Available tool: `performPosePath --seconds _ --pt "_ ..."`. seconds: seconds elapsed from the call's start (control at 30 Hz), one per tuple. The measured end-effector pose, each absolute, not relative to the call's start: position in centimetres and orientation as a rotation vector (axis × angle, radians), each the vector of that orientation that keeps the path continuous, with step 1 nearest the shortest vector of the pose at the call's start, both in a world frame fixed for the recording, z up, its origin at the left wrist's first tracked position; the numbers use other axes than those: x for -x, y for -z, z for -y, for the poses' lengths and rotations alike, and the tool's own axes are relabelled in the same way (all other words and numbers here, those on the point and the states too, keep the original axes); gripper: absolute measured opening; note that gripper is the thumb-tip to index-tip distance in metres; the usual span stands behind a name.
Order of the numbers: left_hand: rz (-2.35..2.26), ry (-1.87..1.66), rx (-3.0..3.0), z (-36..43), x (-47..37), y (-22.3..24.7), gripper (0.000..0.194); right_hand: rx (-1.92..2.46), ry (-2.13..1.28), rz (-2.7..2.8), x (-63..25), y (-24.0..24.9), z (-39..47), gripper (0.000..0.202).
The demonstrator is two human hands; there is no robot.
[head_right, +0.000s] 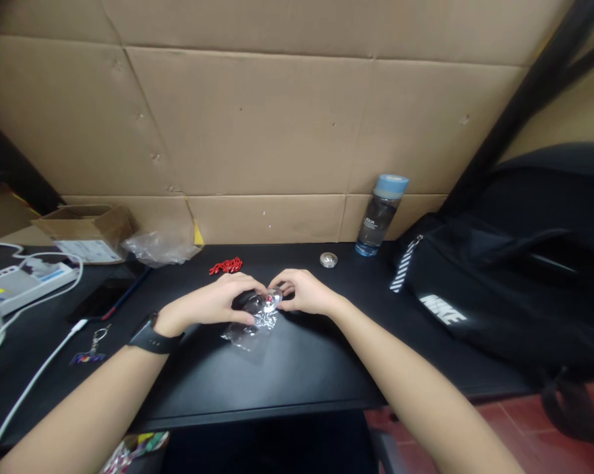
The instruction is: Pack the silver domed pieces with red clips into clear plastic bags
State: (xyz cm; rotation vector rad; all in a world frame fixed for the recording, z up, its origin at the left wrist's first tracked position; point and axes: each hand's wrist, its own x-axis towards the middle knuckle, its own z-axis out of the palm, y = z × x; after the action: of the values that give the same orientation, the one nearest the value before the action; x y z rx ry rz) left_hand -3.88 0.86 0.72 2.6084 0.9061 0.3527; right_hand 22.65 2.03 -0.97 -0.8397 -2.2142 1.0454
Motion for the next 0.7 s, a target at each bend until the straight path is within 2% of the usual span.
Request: performPosePath --seconds 0.13,0.4,0.7 --pt "-0.947 -0.328 -2.633 -1.2 4.1 -0.5 0.04 0.824 -0.937 2.285 -22.7 0.8 -2.0 0.034" --pt "-1.025 -0.311 -2.661 -1.6 4.0 0.3 0.036 0.922 -0.823 2.2 -21.6 1.5 -1.9 0.028" --pt "-1.075 -0.336 -2.64 -1.5 3.8 0.2 0.029 0.895 -0.891 2.193 -21.6 1.7 -2.1 0.021"
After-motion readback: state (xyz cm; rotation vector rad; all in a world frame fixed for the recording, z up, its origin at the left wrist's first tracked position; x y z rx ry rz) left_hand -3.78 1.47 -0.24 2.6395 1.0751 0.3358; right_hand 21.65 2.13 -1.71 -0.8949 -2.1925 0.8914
